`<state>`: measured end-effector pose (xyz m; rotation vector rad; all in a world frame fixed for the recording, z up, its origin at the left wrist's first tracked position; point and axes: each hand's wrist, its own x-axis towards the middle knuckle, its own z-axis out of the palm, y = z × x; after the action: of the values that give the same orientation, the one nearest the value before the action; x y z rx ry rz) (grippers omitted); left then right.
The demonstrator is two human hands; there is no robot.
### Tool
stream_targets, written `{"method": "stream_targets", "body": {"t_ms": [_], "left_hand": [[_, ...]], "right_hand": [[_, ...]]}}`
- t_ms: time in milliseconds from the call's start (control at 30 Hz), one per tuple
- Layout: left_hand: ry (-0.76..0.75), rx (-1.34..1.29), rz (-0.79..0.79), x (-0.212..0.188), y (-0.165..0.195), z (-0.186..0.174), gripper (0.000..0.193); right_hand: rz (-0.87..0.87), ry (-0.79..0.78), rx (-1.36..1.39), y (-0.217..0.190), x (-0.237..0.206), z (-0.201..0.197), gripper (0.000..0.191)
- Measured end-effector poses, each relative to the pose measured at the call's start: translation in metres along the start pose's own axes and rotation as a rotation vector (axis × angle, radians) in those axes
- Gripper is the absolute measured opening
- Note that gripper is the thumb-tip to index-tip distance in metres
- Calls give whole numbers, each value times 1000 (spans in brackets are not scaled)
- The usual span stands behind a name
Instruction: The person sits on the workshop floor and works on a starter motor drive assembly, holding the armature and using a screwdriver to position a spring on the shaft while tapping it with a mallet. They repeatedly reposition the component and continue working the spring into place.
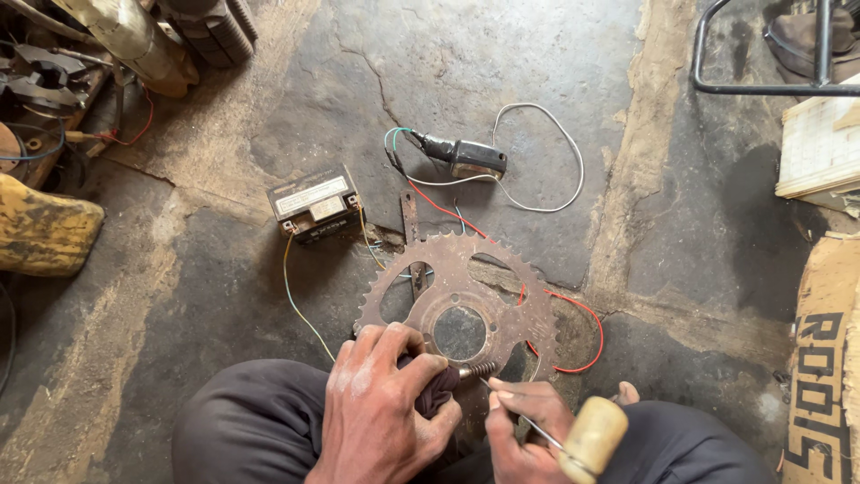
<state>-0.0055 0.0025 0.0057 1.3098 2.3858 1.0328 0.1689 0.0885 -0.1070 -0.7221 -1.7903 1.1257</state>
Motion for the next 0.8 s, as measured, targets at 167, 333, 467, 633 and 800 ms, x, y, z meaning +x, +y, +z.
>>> {"method": "stream_targets", "body": {"t_ms": [167,333,467,633,800], "left_hand": [[20,-18,64,-2,-4,0,35],[37,-32,87,-6,-9,0,49],[131,-40,61,-13,-8,4,56],[259,37,136,-16,-6,9,47],[297,32,158,-9,-7,11,32]], "right_hand": [[51,76,36,3,-5,3,20],[-1,-16,-92,4,-2,-4,17],[83,48,36,2,-3,-1,16],[146,86,84,-3,0,3,17],[150,37,-129,-7,1,1,18]]}}
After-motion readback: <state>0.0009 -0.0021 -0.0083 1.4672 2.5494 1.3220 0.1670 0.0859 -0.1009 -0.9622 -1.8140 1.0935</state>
